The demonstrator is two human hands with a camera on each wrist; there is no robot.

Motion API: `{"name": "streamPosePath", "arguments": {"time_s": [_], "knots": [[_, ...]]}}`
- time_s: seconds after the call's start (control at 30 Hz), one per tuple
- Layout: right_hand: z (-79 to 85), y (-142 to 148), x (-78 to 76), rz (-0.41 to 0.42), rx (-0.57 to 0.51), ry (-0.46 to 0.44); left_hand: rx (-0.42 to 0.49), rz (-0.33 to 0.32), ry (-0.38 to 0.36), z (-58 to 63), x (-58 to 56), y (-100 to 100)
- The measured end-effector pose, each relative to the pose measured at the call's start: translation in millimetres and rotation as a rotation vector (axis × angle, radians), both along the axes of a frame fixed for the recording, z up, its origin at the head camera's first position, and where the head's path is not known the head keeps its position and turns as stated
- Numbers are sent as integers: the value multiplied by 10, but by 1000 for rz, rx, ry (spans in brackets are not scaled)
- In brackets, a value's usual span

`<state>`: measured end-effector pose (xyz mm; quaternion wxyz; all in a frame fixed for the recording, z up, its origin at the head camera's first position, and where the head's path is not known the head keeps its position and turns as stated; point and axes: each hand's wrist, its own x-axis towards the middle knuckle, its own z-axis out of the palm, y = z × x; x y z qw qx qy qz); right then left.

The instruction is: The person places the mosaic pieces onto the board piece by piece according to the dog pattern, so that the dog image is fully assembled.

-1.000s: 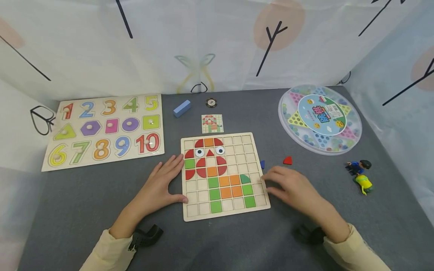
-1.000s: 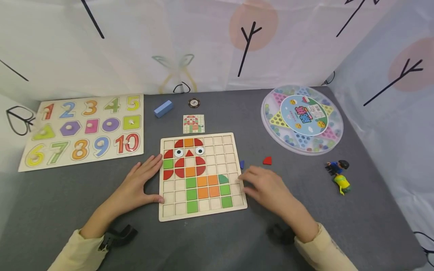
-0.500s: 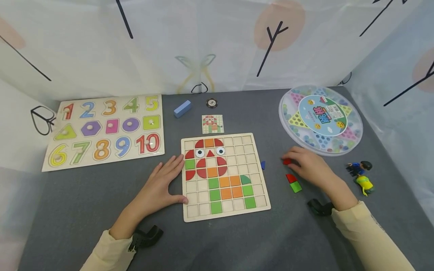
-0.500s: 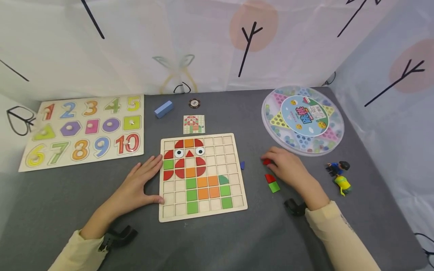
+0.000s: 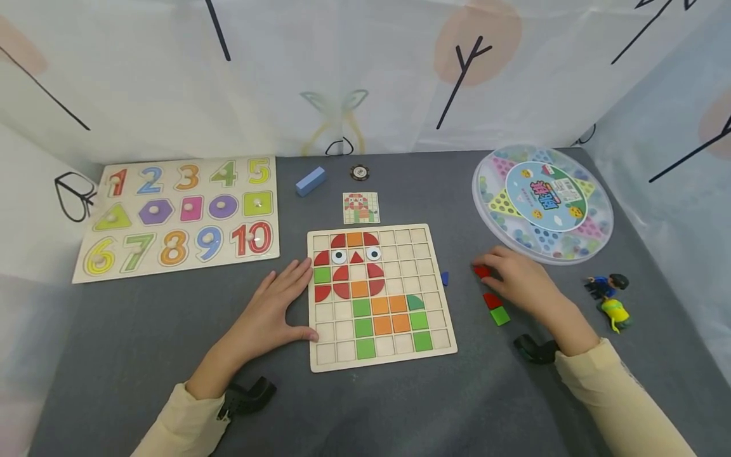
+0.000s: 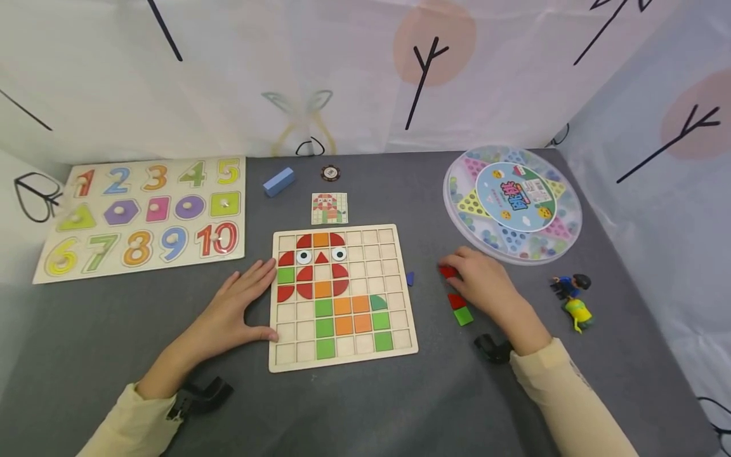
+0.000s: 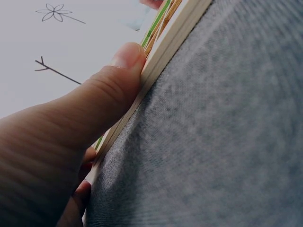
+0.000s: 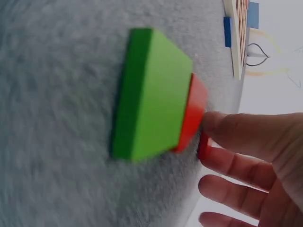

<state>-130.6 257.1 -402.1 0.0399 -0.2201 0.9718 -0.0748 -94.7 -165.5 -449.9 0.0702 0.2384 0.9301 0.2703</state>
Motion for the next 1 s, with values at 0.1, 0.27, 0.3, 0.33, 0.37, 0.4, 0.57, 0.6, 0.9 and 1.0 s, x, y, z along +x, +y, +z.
{"name": "streamPosePath", "arguments": {"time_s": [0.1, 0.27, 0.3, 0.33, 0.37, 0.4, 0.57, 0.6, 0.9, 1.0], "knots": [[2, -56, 7, -25, 20, 20, -1, -5, 0, 3, -4, 7], [99, -400, -30, -53, 1, 37, 6, -8, -7, -1, -7, 1], [131, -505, -48, -44, -11, 39, 9, -9, -5, -3, -7, -2], [161, -618, -69, -32, -21, 43, 12, -9, -4, -6, -7, -3], [186, -736, -90, -19, -21, 47, 14, -12, -1, -12, -8, -2], [204, -860, -115, -2, -16, 52, 14, -13, 2, -12, -7, -10], [159, -1306, -240, 52, 30, 48, 5, -16, 9, -13, -6, -9], [136, -1349, -263, 57, 38, 43, 2, -16, 6, -11, -6, -5], [59, -1491, -393, 1, 45, 17, 3, -8, 1, 10, 0, 6], [56, -1518, -404, 12, 28, 22, 7, -4, -6, 19, 6, -5]]}}
